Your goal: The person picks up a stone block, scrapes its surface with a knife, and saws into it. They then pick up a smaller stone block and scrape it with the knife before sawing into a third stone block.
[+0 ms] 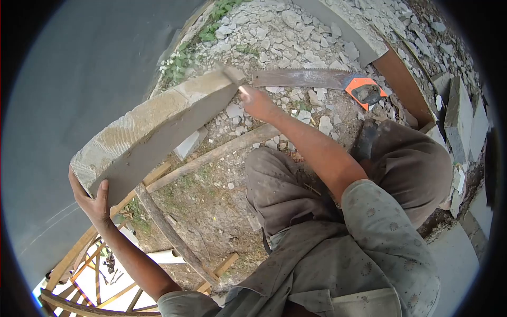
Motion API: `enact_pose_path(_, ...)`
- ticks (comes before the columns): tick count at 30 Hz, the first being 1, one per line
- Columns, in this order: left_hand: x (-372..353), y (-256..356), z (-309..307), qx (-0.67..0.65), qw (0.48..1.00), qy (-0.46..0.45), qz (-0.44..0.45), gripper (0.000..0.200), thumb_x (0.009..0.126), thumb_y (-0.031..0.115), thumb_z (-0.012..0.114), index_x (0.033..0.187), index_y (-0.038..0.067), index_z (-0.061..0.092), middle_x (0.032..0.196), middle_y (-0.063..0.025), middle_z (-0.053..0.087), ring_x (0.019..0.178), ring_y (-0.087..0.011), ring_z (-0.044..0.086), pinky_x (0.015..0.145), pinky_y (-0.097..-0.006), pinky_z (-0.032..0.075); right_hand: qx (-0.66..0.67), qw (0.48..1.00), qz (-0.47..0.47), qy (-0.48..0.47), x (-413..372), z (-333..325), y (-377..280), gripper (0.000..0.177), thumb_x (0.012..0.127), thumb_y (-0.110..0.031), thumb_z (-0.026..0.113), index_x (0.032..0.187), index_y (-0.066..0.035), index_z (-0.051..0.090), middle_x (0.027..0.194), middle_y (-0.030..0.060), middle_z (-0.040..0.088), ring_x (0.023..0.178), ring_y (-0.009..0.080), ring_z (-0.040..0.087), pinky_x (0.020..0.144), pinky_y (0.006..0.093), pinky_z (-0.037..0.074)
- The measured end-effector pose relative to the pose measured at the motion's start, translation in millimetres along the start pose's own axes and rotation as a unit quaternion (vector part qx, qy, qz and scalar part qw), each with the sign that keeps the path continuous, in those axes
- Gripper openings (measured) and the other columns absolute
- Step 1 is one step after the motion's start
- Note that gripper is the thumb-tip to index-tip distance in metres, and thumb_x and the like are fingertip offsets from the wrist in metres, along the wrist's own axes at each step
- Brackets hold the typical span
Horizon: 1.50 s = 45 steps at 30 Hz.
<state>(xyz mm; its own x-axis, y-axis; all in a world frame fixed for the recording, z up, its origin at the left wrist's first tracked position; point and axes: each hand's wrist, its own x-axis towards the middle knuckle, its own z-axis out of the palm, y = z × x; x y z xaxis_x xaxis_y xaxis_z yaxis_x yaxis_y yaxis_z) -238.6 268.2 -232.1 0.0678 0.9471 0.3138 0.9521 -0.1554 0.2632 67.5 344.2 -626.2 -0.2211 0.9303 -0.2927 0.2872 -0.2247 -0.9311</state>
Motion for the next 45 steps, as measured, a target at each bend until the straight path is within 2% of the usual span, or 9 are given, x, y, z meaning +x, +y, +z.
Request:
enact_pose_path(15,69.5,42.9,23.7,-0.014,0.972,0.083,-0.218,0.067,0.092,0.049,0.063,0.122,-0.01,0.063,0.109,-0.0224,0.07,0.094,-0.0274,0.069,0.087,-0.0402,0.053,-0.221,0.973,0.037,0.053,-40.3,-57.2,81.0,0.047,0.099,-0.031,0.051,0.14,-0.008,0.053,0.128,0.0281,0.06,0.118,0.0459,0.057,0.1,0.0511,0.046)
enact_pose_path(19,103.3,30.7,22.2,0.118,0.947,0.008,-0.299,0.079,0.09,0.051,0.059,0.138,-0.01,0.047,0.133,-0.0345,0.055,0.12,-0.0424,0.059,0.105,-0.0456,0.045,-0.46,0.884,0.083,-0.024,-55.6,-67.7,92.5,0.064,0.092,-0.034,0.06,0.152,-0.017,0.042,0.12,0.0278,0.066,0.113,0.0423,0.064,0.097,0.0498,0.05)
enact_pose_path(24,97.7,86.3,25.7,0.078,0.963,-0.038,-0.253,0.079,0.095,0.053,0.048,0.143,-0.01,0.039,0.144,-0.0388,0.042,0.13,-0.0504,0.049,0.112,-0.0487,0.039,-0.034,0.987,-0.156,-0.019,-39.9,-66.9,-127.0,0.091,0.092,-0.056,0.065,0.154,0.001,0.032,0.127,0.0249,0.064,0.121,0.0326,0.062,0.102,0.0423,0.047)
enact_pose_path(27,119.8,67.1,57.6,0.318,0.94,-0.022,0.118,0.043,0.101,0.029,0.047,0.121,-0.007,0.057,0.121,-0.0321,0.06,0.116,-0.046,0.059,0.101,-0.0486,0.049,0.149,0.949,-0.274,-0.046,-56.6,-73.5,-259.3,0.089,0.098,-0.06,0.051,0.156,0.002,0.025,0.146,0.0338,0.043,0.132,0.0362,0.053,0.112,0.0457,0.041)
enact_pose_path(29,105.7,83.9,84.3,-0.039,0.995,0.076,0.053,0.035,0.101,0.024,0.046,0.12,-0.003,0.058,0.122,-0.0324,0.059,0.115,-0.0428,0.061,0.099,-0.0481,0.049,0.198,0.943,-0.257,-0.07,-56.1,-79.7,-292.9,0.088,0.097,-0.058,0.054,0.154,0.005,0.029,0.144,0.0322,0.047,0.13,0.0345,0.054,0.109,0.0428,0.043)
enact_pose_path(35,-11.6,137.9,206.4,-0.509,0.855,0.094,0.0,0.068,0.107,0.049,0.039,0.148,-0.004,0.04,0.155,-0.0233,0.04,0.143,-0.0333,0.041,0.119,-0.0402,0.031,0.018,0.971,-0.217,0.101,-88.1,-120.2,-288.7,0.081,0.086,-0.04,0.078,0.143,0.006,0.045,0.132,0.0217,0.057,0.116,0.0275,0.06,0.1,0.035,0.047)
enact_pose_path(38,-60.4,67.8,311.2,-0.612,0.727,0.04,-0.308,0.064,0.106,0.046,0.044,0.151,0.001,0.039,0.151,-0.0191,0.045,0.142,-0.0316,0.041,0.116,-0.0408,0.037,0.023,0.979,-0.157,0.127,-83.8,-173.7,-246.3,0.077,0.09,-0.041,0.071,0.146,0.004,0.044,0.134,0.02,0.056,0.118,0.0268,0.058,0.102,0.0359,0.044)
enact_pose_path(41,-103.2,-51.7,390.3,-0.696,0.227,0.262,-0.628,0.08,0.095,0.045,0.066,0.157,0.012,0.027,0.152,-0.022,0.034,0.14,-0.0353,0.036,0.115,-0.0496,0.035,0.035,0.976,-0.107,0.188,-79.1,-202.5,-212.5,0.079,0.089,-0.047,0.069,0.144,0.004,0.045,0.134,0.0188,0.055,0.118,0.0276,0.057,0.102,0.037,0.043)
enact_pose_path(45,-130.4,-151.1,440.9,-0.646,0.284,0.332,-0.626,0.074,0.093,0.061,0.061,0.15,0.018,0.038,0.149,-0.0133,0.04,0.139,-0.036,0.036,0.116,-0.0544,0.029,0.104,0.959,-0.038,0.261,-75.1,-217.0,-190.5,0.076,0.09,-0.047,0.067,0.141,0.006,0.047,0.134,0.0187,0.055,0.116,0.0273,0.058,0.1,0.0356,0.043)
